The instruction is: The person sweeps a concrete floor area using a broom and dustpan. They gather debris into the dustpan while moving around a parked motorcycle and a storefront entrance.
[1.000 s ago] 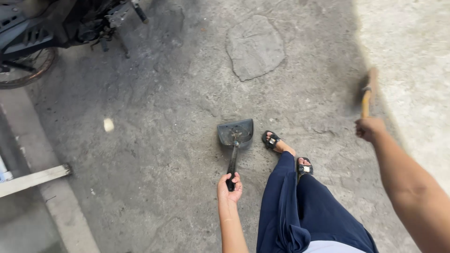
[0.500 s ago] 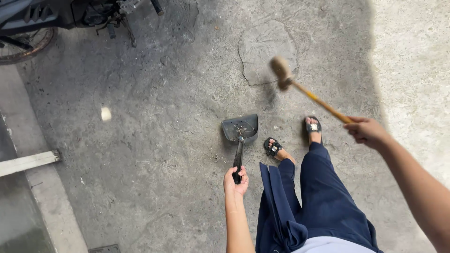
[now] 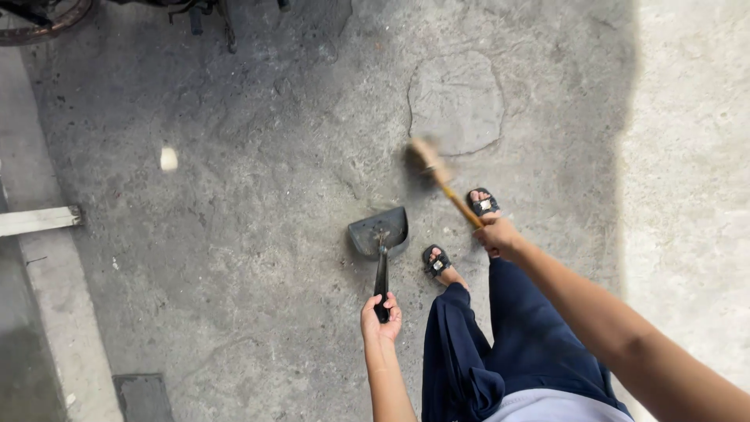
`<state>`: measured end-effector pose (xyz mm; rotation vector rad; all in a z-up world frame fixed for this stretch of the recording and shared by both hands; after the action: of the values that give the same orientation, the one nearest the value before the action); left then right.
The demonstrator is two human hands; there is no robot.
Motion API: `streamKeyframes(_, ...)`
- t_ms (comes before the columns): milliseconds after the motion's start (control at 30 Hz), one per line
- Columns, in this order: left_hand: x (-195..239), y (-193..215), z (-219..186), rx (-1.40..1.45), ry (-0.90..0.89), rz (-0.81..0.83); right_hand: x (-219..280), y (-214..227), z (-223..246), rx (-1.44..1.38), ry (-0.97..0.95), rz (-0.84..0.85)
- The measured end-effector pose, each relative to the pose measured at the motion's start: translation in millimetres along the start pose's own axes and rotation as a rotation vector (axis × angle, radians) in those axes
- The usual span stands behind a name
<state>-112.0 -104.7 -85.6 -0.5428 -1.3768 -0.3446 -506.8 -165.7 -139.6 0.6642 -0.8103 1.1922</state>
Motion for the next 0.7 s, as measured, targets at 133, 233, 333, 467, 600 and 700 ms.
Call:
streamKeyframes(133, -16.4, -26.8, 8.6, 0.087, -0.011, 0.016, 20.1, 57.4, 59.9, 0.012, -0.016, 0.164)
streamKeyframes(233, -28.2, -36.2, 14.1, 0.137, -0.033, 0.025, 9.1, 148.5, 93.1, 0.137, 0.025, 0.072)
streamKeyframes(333, -32.2, -42.9, 23.8, 0.211, -0.039, 0.053, -26.6, 240.5, 115.1, 0.197, 0.078, -0.097)
streamKeyframes(467, -24.6, -52.9, 38.3, 0.316, -0.036, 0.095, -110.5, 297.9, 142.8, 0.392, 0.083, -0.234)
streamKeyframes(600, -7.0, -73.0, 65.8, 0.413, -0.013, 0.142, -170.4, 188.7, 136.9, 0.261, 0.105, -0.131)
streamKeyframes(700, 4.8, -98.8, 67.1, 0.419, -0.074, 0.203, -135.4, 54.3, 134.4, 0.327, 0.088, 0.102)
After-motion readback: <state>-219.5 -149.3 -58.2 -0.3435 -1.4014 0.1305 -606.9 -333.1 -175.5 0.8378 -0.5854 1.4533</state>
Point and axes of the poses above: each hand's wrist, its own x-axis away from the middle knuckle, its own y-axis out of the back of the hand, z = x × y, the point moved 8 cm from there along -x, towards the middle knuckle, and after that the axes turned 10 degrees about y, right-handed, at the moved point
